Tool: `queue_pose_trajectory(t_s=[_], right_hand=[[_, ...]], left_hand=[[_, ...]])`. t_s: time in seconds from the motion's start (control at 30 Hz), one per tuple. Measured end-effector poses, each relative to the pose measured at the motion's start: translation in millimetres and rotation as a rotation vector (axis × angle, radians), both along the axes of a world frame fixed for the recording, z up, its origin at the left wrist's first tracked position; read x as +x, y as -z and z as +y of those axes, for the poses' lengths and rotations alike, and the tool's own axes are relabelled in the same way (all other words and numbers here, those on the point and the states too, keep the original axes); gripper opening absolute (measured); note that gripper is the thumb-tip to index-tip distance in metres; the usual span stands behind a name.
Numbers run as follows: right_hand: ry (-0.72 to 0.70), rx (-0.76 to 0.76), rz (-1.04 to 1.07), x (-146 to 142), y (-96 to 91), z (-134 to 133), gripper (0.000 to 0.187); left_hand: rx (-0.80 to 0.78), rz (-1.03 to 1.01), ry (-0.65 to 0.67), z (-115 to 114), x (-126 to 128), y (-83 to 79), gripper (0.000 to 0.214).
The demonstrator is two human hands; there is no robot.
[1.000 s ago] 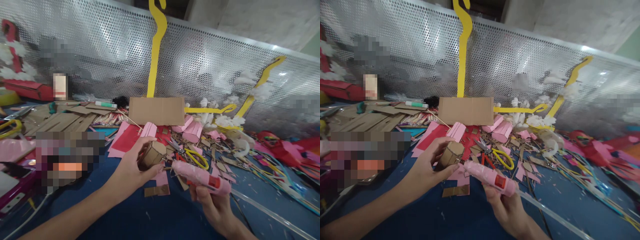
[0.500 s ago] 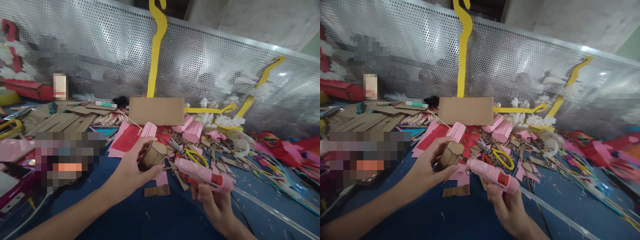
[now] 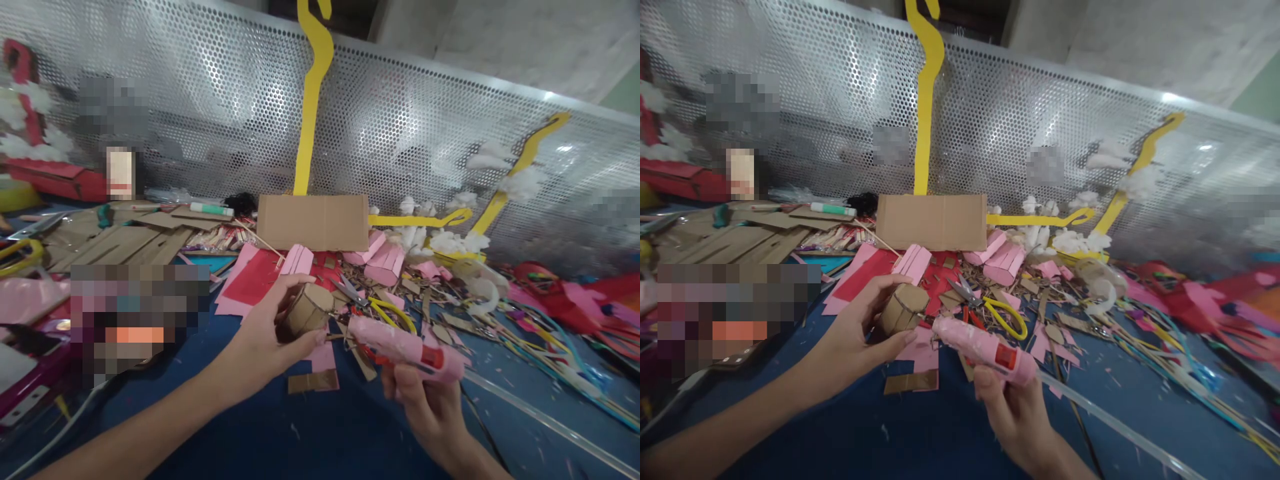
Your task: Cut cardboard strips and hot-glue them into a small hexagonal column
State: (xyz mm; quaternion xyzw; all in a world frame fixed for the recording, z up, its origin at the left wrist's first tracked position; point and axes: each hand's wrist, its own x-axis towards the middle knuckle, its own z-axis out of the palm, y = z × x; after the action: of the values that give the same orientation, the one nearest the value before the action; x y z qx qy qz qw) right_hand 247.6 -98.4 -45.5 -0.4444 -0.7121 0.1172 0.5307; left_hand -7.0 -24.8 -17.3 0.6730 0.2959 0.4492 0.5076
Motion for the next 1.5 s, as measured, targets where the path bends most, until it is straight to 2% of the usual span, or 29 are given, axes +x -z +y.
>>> queue_pose_trajectory(t_s=[0.27, 0.47, 0.77, 1.07, 1.27, 1.5], right_hand=[[0.014, 0.020, -0.002, 2.4, 1.2, -1.2, 0.048], [-0.005, -0.035, -0.030, -1.6, -3.5, -2.6, 0.046], [-0.014, 0.007, -0.133, -6.9, -12.2, -2.0, 0.055], [-0.024, -0.003, -0.146, -2.6, -4.2, -4.1, 0.053], [-0.064, -0.005, -0.050, -1.1, -0.3, -3.5, 0.040], [-0.008, 0.002, -0.097, -3.7, -4.3, -3.9, 0.044]], left_hand=[[-0.021, -0.011, -0.021, 0.4, 1.6, 2.0, 0.053], [-0.012, -0.001, -0.033, -1.0, 2.6, -1.8, 0.050], [0.010, 0.036, -0.017, -3.7, 0.4, -4.3, 0.029], [0.088, 0.110, -0.071, -3.4, -2.5, -4.7, 0.026], [0.083, 0.091, -0.087, -1.5, -1.2, -2.5, 0.026], [0.115, 0.098, -0.145, -2.2, -0.7, -3.8, 0.027]])
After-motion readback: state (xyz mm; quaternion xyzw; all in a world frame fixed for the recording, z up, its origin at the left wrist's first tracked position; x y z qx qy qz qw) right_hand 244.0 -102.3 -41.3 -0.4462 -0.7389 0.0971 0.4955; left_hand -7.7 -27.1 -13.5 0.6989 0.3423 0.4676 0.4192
